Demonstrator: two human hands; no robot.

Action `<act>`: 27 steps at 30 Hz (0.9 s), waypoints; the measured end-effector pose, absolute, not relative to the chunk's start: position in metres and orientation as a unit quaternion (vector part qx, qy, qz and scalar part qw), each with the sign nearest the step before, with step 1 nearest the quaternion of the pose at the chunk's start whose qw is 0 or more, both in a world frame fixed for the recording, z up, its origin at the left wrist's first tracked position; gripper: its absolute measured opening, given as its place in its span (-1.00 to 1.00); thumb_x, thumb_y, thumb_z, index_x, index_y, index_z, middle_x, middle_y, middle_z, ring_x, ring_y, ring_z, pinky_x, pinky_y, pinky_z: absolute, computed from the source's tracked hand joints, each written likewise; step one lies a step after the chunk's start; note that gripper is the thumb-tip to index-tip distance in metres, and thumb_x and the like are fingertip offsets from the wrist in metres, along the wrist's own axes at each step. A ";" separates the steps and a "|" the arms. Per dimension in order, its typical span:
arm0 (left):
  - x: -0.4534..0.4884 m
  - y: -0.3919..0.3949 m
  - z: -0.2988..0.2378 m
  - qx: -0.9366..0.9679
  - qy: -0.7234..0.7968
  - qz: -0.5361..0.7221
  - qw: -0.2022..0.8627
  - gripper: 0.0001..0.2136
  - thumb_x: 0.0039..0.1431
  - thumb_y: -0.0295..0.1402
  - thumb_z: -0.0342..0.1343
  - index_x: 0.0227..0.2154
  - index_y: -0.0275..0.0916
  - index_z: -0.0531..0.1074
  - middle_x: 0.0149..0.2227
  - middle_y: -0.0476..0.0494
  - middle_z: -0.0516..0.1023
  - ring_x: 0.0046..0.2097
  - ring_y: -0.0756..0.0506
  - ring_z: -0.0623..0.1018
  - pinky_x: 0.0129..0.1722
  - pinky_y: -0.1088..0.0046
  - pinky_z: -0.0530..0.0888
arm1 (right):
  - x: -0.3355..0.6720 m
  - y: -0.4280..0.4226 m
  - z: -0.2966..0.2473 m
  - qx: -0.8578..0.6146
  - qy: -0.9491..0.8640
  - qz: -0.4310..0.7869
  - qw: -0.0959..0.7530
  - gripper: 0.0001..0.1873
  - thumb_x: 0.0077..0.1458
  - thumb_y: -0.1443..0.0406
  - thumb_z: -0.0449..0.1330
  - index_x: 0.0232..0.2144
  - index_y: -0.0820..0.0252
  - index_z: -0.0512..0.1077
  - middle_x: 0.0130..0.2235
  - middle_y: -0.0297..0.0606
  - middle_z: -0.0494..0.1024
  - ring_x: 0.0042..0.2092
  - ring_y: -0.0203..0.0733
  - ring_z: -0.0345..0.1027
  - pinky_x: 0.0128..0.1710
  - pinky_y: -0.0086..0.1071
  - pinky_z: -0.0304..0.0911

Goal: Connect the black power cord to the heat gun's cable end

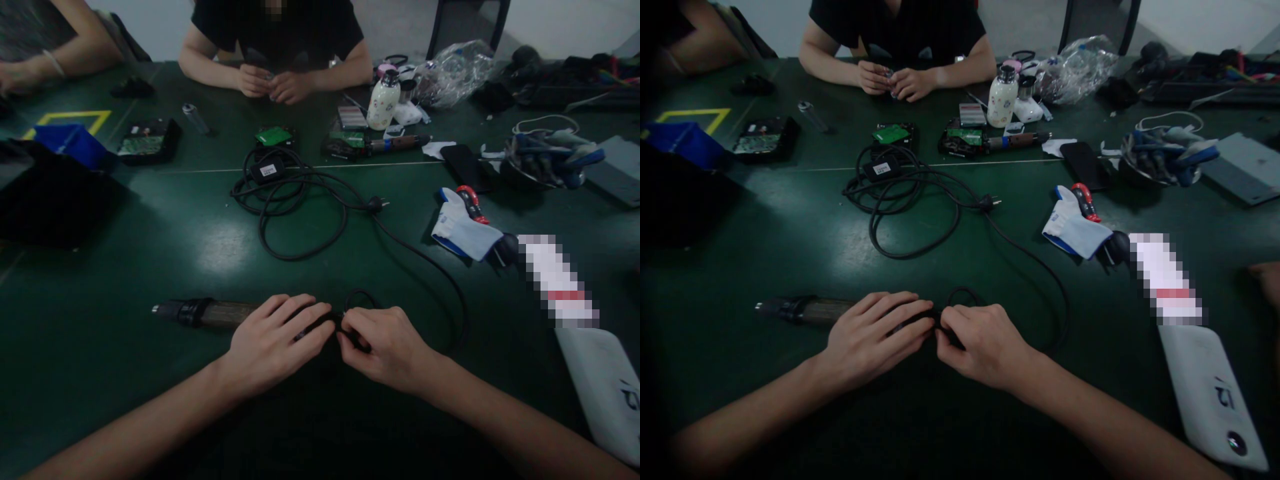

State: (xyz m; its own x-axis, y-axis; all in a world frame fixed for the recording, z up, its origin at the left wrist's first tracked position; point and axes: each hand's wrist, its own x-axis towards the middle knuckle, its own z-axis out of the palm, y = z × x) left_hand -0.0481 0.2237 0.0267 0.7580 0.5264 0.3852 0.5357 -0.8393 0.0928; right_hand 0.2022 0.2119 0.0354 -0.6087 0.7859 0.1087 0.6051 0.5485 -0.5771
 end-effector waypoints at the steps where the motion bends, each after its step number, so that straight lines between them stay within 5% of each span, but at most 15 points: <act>1: -0.048 0.224 0.026 -0.939 -0.279 -0.200 0.015 -0.74 0.34 -0.39 0.22 0.06 -0.13 0.52 0.18 -0.07 0.57 0.15 -0.21 0.54 0.03 0.19 0.45 | 0.202 0.212 0.035 -0.404 -0.862 0.249 0.181 -0.89 0.31 0.32 0.13 -0.32 0.15 0.34 -0.42 -0.41 0.46 -0.47 -0.36 0.27 -0.47 -0.42 0.00; 27: -0.046 0.223 0.029 -0.928 -0.303 -0.216 0.003 -0.79 0.36 -0.37 0.21 0.01 -0.21 0.52 0.15 -0.10 0.60 0.14 -0.21 0.55 0.03 0.20 0.46 | 0.202 0.212 0.036 -0.406 -0.858 0.258 0.178 -0.89 0.33 0.32 0.11 -0.31 0.15 0.33 -0.43 -0.41 0.44 -0.47 -0.36 0.24 -0.46 -0.41 0.00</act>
State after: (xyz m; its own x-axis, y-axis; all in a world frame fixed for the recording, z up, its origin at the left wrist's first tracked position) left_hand -0.0461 0.2232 0.0286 0.7234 0.5609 0.4026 0.5632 -0.8167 0.1258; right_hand 0.2023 0.2119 0.0357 -0.6074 0.7885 0.0968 0.6041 0.5376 -0.5883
